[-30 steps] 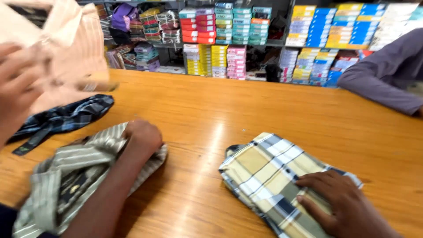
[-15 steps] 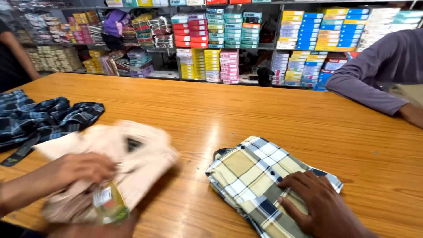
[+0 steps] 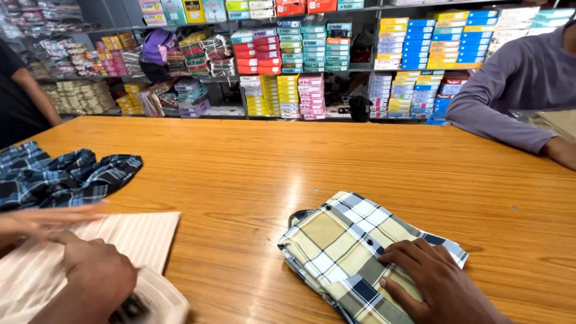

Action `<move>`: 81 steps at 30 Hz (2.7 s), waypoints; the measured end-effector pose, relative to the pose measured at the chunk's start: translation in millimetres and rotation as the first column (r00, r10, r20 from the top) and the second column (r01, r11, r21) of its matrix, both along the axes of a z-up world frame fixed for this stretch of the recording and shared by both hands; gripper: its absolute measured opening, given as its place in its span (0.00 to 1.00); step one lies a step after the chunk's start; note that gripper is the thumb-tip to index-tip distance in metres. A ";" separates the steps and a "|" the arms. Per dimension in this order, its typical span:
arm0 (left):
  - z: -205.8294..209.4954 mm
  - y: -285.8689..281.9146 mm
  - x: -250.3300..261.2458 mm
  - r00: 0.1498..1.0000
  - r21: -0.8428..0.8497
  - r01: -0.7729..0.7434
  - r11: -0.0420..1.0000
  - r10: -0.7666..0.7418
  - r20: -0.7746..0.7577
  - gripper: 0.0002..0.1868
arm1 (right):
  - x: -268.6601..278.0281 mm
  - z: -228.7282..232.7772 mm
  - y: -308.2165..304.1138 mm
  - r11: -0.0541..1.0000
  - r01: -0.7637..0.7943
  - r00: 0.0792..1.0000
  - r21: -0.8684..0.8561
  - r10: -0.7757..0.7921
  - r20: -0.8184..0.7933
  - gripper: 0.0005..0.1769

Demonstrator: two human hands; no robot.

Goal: The recorder is seen folding a checkered shirt and placing it inside a plastic cover.

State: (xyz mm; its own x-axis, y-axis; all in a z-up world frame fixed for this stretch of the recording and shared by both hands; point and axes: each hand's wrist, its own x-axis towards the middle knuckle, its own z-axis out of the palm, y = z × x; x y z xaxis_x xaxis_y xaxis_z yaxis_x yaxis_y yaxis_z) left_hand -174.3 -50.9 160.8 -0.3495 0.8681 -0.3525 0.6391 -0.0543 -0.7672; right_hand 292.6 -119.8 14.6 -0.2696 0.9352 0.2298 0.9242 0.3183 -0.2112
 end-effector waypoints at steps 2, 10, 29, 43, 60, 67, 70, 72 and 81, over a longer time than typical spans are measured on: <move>-13.8 5.4 -20.7 1.000 0.043 0.010 0.999 -0.009 -0.023 0.22 | -1.5 -5.0 1.8 1.000 -0.018 1.000 0.008 0.018 -0.002 0.25; 10.5 14.6 -25.2 0.884 0.339 0.352 0.872 -0.429 0.187 0.30 | 9.9 -11.5 -2.7 0.999 -0.006 1.000 0.041 0.005 0.010 0.24; 23.4 -20.0 -4.8 0.877 0.161 0.089 0.983 -0.154 0.455 0.38 | 8.6 -15.2 13.8 0.998 0.033 0.993 -0.056 -0.026 0.116 0.28; -95.4 54.9 207.5 -0.272 0.796 0.503 0.335 -0.813 0.514 0.40 | 25.8 -41.4 27.8 0.997 0.021 0.988 0.078 -0.033 0.148 0.26; -127.6 68.1 195.5 -0.428 0.716 0.464 0.522 -0.576 0.697 0.38 | 80.5 -96.9 104.4 0.773 0.382 0.872 -0.506 -0.121 0.474 0.30; -128.7 77.5 184.4 -0.338 0.690 0.505 0.518 -0.617 0.711 0.48 | 222.2 -265.9 188.6 0.513 0.355 0.755 -0.781 -0.651 -0.084 0.47; -122.0 76.7 183.6 -0.302 0.660 0.505 0.556 -0.602 0.739 0.49 | 201.5 -219.5 149.9 0.825 0.430 0.877 -0.368 -0.283 0.389 0.35; -119.3 79.8 183.8 -0.227 0.665 0.425 0.614 -0.639 0.735 0.47 | 169.1 -170.8 120.0 0.942 0.311 0.645 -0.126 -0.112 0.756 0.34; -121.1 98.9 177.3 -0.120 0.603 0.301 0.738 -0.598 0.792 0.46 | 104.2 -102.3 93.2 0.883 0.441 0.735 -0.162 -0.252 0.630 0.53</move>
State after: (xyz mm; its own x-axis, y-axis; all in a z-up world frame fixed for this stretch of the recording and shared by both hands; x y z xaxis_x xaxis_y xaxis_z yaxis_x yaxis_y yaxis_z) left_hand 3.0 48.0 39.6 0.6371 0.7403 0.2147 0.6324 -0.6612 0.4036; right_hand 396.8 -26.6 -87.7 0.0961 0.9845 -0.1467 0.9282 -0.0354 0.3705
